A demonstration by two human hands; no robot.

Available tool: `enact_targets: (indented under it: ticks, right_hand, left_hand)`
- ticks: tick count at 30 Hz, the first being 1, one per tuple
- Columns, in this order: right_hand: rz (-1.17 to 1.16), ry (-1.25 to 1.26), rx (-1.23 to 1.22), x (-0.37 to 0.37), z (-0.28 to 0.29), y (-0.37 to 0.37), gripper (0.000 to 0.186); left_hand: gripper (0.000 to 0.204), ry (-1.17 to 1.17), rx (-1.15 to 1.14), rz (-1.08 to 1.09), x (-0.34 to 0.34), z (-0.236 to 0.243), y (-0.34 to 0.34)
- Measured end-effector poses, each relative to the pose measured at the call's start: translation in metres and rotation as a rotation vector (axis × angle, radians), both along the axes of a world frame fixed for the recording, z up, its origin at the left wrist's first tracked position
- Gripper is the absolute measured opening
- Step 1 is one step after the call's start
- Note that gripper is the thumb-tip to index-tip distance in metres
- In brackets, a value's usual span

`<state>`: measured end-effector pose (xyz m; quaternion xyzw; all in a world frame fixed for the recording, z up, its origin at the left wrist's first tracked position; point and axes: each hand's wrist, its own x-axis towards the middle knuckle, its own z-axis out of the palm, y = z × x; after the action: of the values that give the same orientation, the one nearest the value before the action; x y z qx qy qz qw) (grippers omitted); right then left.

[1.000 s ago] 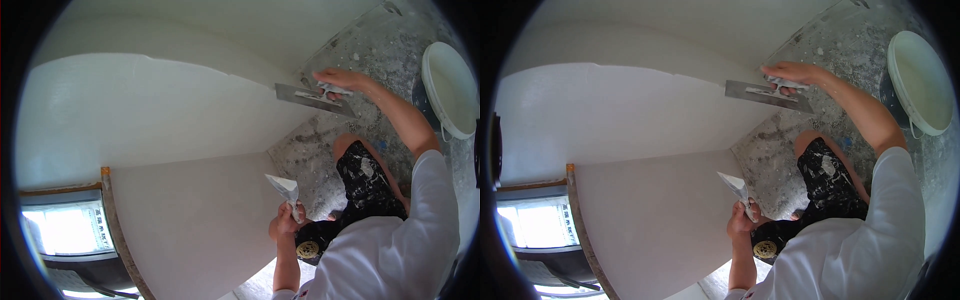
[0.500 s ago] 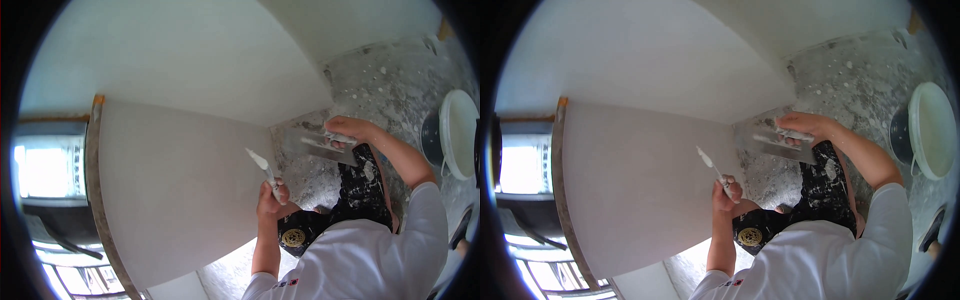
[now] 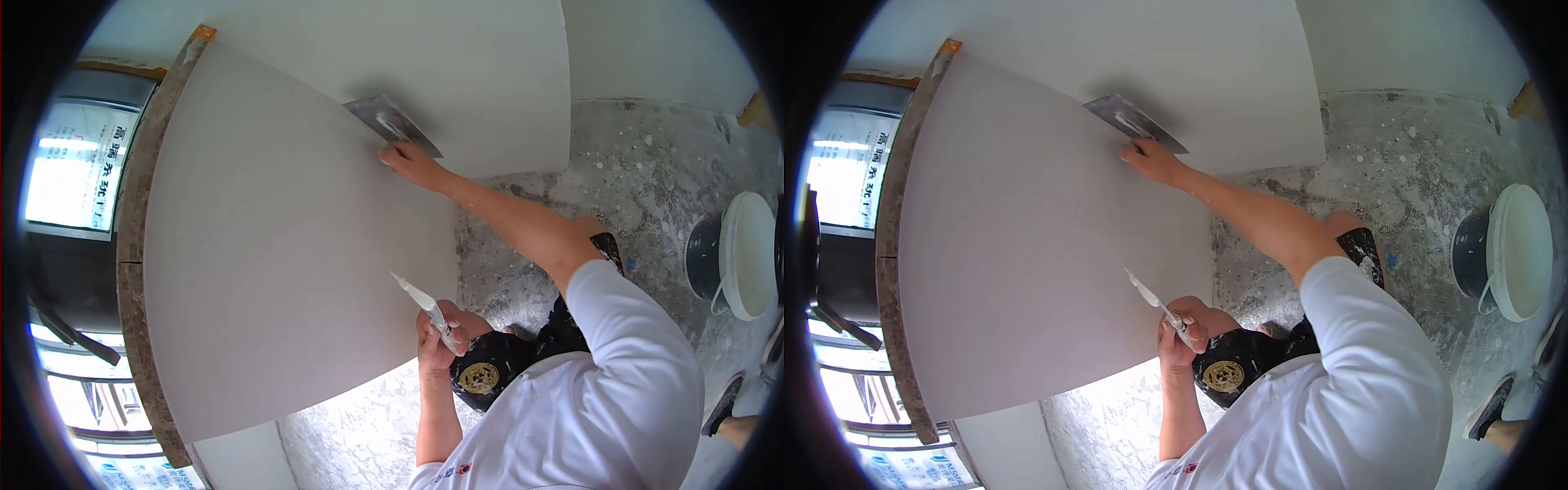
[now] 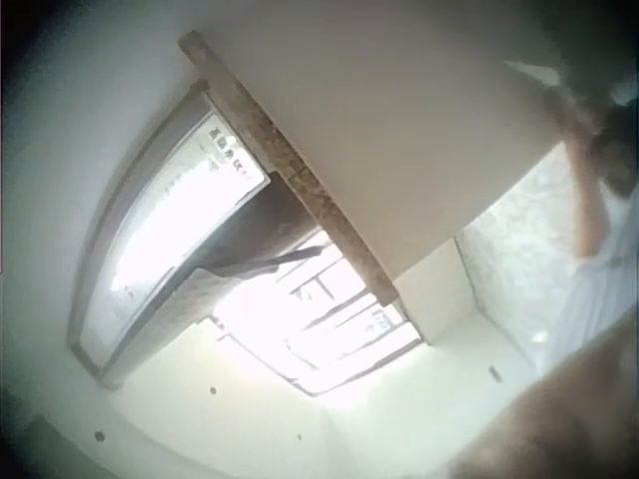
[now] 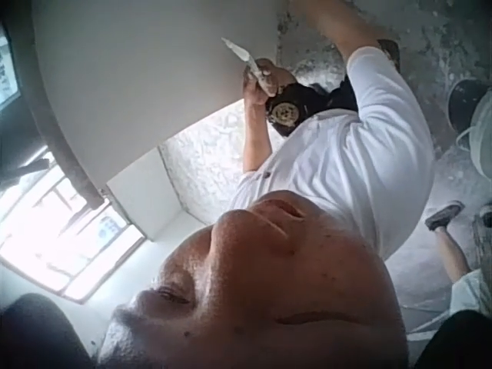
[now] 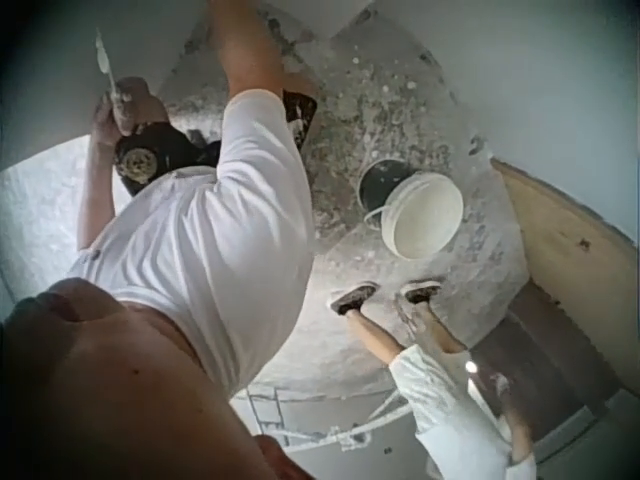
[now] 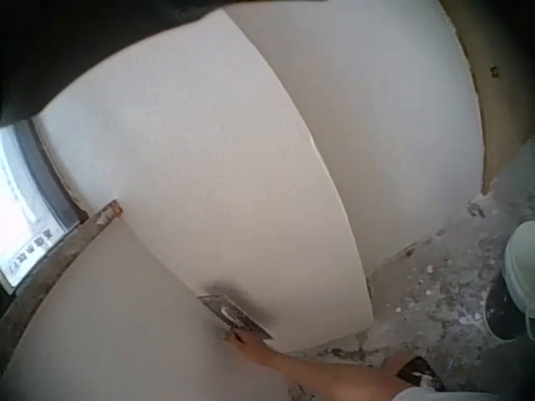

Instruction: Applying and smoothing putty on a wall corner using a trowel and putty knife.

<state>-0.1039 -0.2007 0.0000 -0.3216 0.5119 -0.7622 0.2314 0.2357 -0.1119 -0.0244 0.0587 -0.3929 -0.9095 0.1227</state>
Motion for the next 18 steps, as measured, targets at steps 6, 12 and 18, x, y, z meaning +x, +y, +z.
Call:
enact_targets:
  ticks: [6, 12, 18]
  right_hand:
    - [-0.135, -0.028, 0.051, -0.018, 0.016, -0.030, 0.038]
    - [-0.187, -0.182, -0.108, -0.021, 0.008, 0.022, 0.052]
    - [-0.220, -0.166, -0.113, -0.067, -0.018, 0.151, 0.053]
  left_hand:
    - [0.048, -0.004, 0.058, 0.047, 0.014, -0.005, 0.005]
    - [0.046, -0.041, 0.021, 0.076, 0.014, -0.003, 0.004]
    - [0.047, -0.018, -0.112, -0.030, -0.001, 0.003, 0.004]
